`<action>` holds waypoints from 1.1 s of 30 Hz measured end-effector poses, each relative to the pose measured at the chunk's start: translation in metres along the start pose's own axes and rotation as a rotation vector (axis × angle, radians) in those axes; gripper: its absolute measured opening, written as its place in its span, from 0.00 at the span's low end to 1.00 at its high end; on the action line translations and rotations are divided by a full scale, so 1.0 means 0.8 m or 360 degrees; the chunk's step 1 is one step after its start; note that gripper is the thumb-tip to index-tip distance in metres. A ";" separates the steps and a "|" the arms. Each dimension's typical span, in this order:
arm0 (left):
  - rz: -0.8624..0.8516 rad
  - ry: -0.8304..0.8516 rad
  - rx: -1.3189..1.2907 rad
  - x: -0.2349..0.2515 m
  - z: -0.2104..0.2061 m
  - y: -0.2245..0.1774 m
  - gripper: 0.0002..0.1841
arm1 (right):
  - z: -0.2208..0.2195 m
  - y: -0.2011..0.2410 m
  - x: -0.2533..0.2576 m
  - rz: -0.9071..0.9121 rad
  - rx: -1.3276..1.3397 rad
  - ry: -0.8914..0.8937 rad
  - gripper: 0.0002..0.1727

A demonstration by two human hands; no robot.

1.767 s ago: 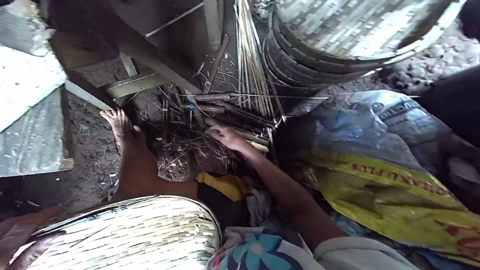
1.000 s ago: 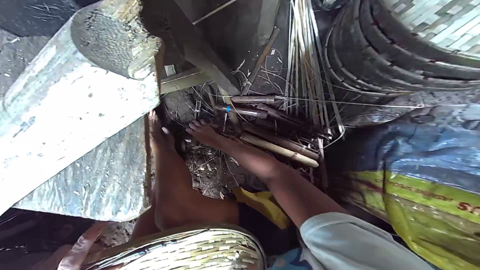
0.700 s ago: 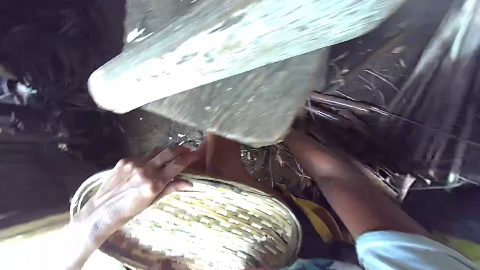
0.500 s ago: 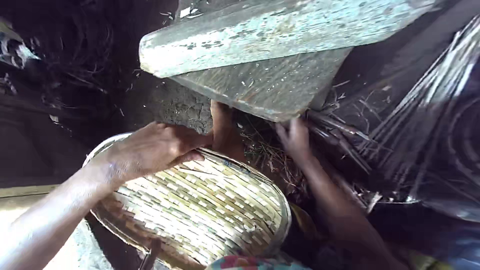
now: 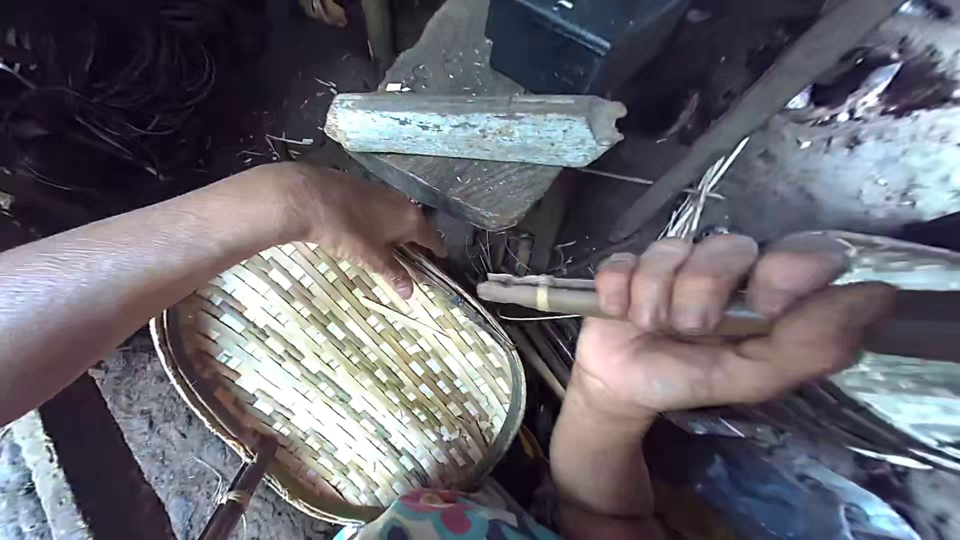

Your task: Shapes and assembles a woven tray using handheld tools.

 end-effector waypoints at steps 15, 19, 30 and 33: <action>-0.0266 -0.0787 0.0529 0.013 -0.057 0.014 0.17 | -0.029 -0.056 -0.039 -0.0071 -0.0147 0.0642 0.13; -0.0343 -0.0925 0.0554 0.000 -0.064 0.014 0.18 | -0.035 -0.069 -0.040 -0.0077 -0.0158 0.0553 0.13; -0.0352 -0.0642 0.0426 0.008 -0.063 0.007 0.12 | -0.034 -0.106 -0.053 -0.0334 -0.0410 0.0511 0.15; -0.0285 -0.0576 0.0469 0.009 -0.060 0.004 0.11 | -0.039 -0.092 -0.086 0.0000 -0.0492 0.0934 0.13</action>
Point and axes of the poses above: each hand's wrist, its own x-axis towards the middle knuckle, its own z-axis out of the back of the hand, y = z × x, the point moved 5 cm from there along x, towards the middle knuckle, and after that the axes turned 6 degrees about z, right-handed, at the moved point
